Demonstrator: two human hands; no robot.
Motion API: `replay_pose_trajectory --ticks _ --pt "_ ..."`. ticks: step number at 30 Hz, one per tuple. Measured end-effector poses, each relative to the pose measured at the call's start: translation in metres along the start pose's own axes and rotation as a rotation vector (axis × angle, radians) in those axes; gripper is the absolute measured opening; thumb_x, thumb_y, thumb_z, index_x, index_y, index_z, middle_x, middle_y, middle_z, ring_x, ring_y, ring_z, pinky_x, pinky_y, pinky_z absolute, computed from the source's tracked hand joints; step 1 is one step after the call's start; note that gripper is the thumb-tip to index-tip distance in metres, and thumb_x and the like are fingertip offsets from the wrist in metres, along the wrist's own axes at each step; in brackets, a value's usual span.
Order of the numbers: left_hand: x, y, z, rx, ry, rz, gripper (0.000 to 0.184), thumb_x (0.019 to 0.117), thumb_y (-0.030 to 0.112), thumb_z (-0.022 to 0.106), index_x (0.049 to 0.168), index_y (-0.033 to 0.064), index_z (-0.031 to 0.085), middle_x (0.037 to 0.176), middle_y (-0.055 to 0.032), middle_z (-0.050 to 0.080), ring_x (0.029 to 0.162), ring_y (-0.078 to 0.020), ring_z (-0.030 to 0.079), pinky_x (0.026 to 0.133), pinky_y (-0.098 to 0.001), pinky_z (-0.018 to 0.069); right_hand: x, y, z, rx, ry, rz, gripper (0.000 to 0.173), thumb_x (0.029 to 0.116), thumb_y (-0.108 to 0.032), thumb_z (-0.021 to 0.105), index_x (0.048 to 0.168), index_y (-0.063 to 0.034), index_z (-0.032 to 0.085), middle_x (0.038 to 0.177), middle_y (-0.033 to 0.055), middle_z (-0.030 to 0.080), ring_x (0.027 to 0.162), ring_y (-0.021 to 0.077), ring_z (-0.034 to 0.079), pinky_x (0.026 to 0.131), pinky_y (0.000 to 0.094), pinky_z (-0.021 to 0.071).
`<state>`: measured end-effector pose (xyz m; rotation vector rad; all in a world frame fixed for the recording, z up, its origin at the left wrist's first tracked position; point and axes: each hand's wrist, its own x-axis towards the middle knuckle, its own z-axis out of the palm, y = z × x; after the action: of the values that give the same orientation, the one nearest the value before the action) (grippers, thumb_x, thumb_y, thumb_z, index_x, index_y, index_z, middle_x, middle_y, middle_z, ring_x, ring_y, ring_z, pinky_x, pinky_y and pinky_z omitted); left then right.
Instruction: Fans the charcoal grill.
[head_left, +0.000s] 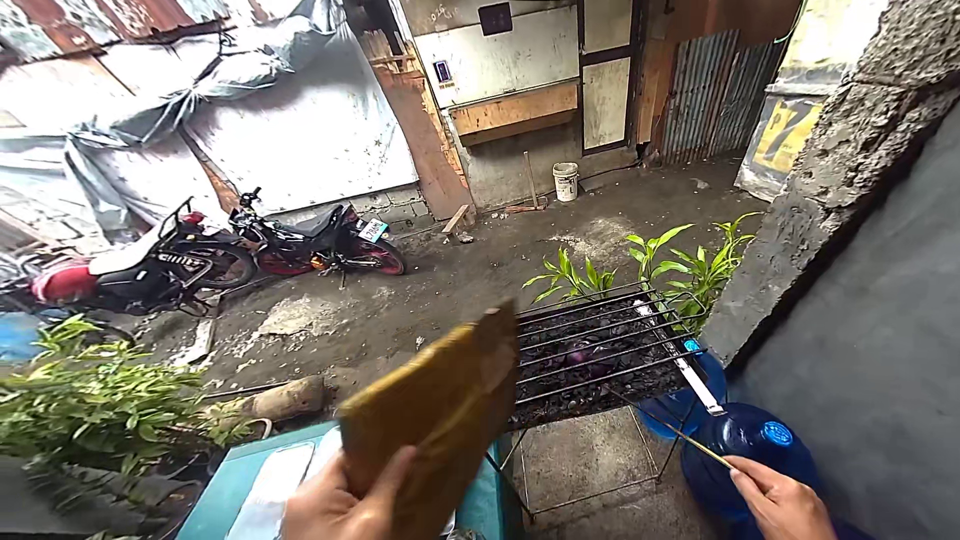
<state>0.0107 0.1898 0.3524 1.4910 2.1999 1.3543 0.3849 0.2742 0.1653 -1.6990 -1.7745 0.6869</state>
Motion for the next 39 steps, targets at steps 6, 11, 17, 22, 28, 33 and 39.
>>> replay_pose_trajectory --ticks 6,11,17,22,28,33,39 --pt "0.005 -0.008 -0.006 -0.069 0.08 -0.014 0.023 0.0852 -0.003 0.07 0.105 -0.009 0.061 0.089 0.0023 0.07 0.084 0.0064 0.067 0.079 -0.0174 0.0588 0.002 -0.001 -0.005 0.087 -0.008 0.011 0.028 0.095 -0.006 0.054 0.108 0.0033 0.077 0.097 0.0228 0.076 0.09 0.0372 0.073 0.083 0.0605 0.0525" --pt "0.006 0.0 -0.002 0.132 0.045 0.021 0.024 0.089 0.004 0.069 0.104 -0.0134 0.066 0.092 -0.0142 0.072 0.084 -0.0026 0.068 0.079 -0.0228 0.0562 0.021 0.019 0.01 0.077 -0.057 0.031 0.029 0.0938 -0.013 0.055 0.105 -0.0018 0.079 0.095 0.0192 0.076 0.09 0.0356 0.072 0.081 0.0611 0.0506" --pt "0.011 -0.006 -0.009 0.009 0.129 -0.005 0.024 0.0861 0.001 0.071 0.106 -0.0099 0.062 0.09 -0.0012 0.07 0.083 0.0056 0.067 0.078 -0.0175 0.0578 0.032 0.023 -0.005 0.149 -0.039 0.034 0.028 0.0936 -0.012 0.055 0.106 -0.0006 0.078 0.097 0.0184 0.076 0.09 0.0313 0.071 0.083 0.0565 0.0505" --pt "0.005 0.006 0.003 0.178 0.057 0.078 0.024 0.0903 0.005 0.069 0.105 -0.0141 0.067 0.092 -0.0189 0.073 0.085 -0.0126 0.071 0.081 -0.0313 0.058 0.026 0.006 0.044 0.251 -0.163 0.02 0.027 0.0966 -0.011 0.056 0.109 -0.0001 0.078 0.097 0.0171 0.076 0.087 0.0254 0.071 0.083 0.0482 0.0534" --pt "0.015 -0.012 -0.005 -0.056 0.102 -0.028 0.023 0.0853 -0.002 0.071 0.106 -0.0079 0.062 0.089 0.0007 0.071 0.083 0.0043 0.068 0.078 -0.0193 0.0594 0.029 0.026 0.067 0.252 -0.018 0.055 0.028 0.0971 -0.012 0.056 0.109 -0.0009 0.078 0.098 0.0177 0.076 0.092 0.0293 0.072 0.086 0.0535 0.0531" --pt "0.013 -0.016 -0.013 0.309 0.227 0.046 0.032 0.0927 0.007 0.065 0.111 -0.0193 0.063 0.099 -0.03 0.07 0.092 -0.0235 0.07 0.087 -0.0393 0.0553 0.004 0.015 0.05 0.3 -0.127 0.068 0.026 0.0967 -0.006 0.056 0.112 0.0031 0.076 0.1 0.0193 0.076 0.093 0.026 0.072 0.088 0.0469 0.0543" --pt "0.005 -0.004 0.001 -0.119 0.07 -0.017 0.022 0.0835 -0.006 0.07 0.104 -0.0068 0.061 0.087 0.0066 0.07 0.082 0.0088 0.067 0.078 -0.0157 0.0588 0.023 0.021 0.088 0.325 0.006 0.068 0.027 0.0977 -0.009 0.056 0.111 0.0018 0.077 0.1 0.0188 0.076 0.094 0.029 0.073 0.088 0.0513 0.0542"
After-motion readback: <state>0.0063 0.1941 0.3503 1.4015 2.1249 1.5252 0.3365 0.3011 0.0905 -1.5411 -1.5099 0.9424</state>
